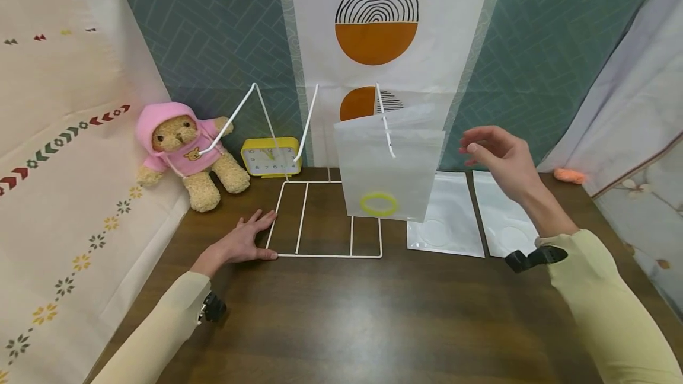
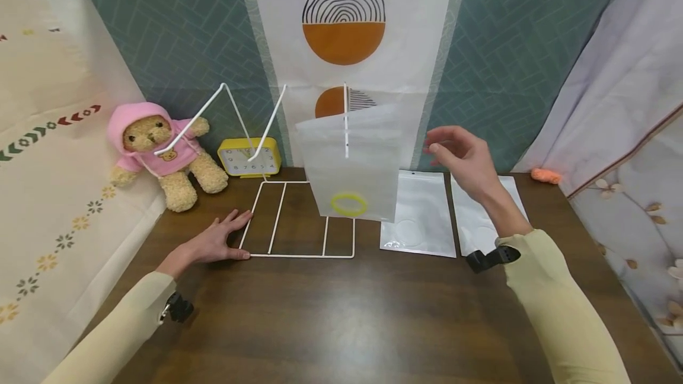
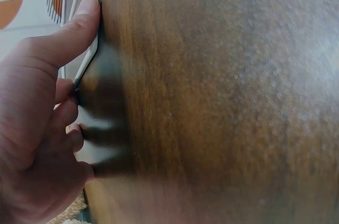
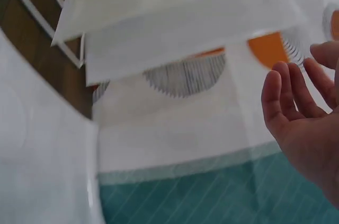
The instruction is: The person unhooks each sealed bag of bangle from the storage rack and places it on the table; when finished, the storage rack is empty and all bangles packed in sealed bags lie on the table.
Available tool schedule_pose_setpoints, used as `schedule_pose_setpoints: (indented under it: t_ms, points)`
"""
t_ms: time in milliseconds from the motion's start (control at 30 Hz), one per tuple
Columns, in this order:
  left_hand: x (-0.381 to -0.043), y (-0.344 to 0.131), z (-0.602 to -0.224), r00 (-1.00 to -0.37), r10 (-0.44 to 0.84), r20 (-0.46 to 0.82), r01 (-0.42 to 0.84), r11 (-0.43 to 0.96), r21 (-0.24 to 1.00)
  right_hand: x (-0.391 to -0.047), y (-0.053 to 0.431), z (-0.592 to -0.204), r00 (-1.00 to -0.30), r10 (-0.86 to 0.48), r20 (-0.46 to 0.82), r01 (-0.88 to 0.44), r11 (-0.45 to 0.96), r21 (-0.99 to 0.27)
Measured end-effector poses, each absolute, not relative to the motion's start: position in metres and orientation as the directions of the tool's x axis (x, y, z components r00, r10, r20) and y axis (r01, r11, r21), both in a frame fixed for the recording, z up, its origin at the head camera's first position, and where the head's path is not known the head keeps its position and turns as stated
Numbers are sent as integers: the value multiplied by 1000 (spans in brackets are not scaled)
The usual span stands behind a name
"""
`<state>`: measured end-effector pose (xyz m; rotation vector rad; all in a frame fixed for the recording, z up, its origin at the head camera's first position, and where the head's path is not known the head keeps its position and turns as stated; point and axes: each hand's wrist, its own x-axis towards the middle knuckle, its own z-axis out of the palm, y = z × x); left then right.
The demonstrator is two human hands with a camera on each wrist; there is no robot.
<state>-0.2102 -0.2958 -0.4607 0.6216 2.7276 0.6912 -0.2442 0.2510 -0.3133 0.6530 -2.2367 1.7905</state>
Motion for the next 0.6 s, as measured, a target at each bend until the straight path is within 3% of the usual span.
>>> schedule_pose_setpoints:
  t_ms: [200, 600]
  points:
    - [-209, -296, -461, -875, 465, -132, 346, 794, 500, -228, 233, -292, -786, -367, 498, -520, -44, -853]
    - [-210, -297, -462, -872, 475, -118, 360, 786, 503, -223, 213, -282, -826, -366, 429, -517, 188, -835]
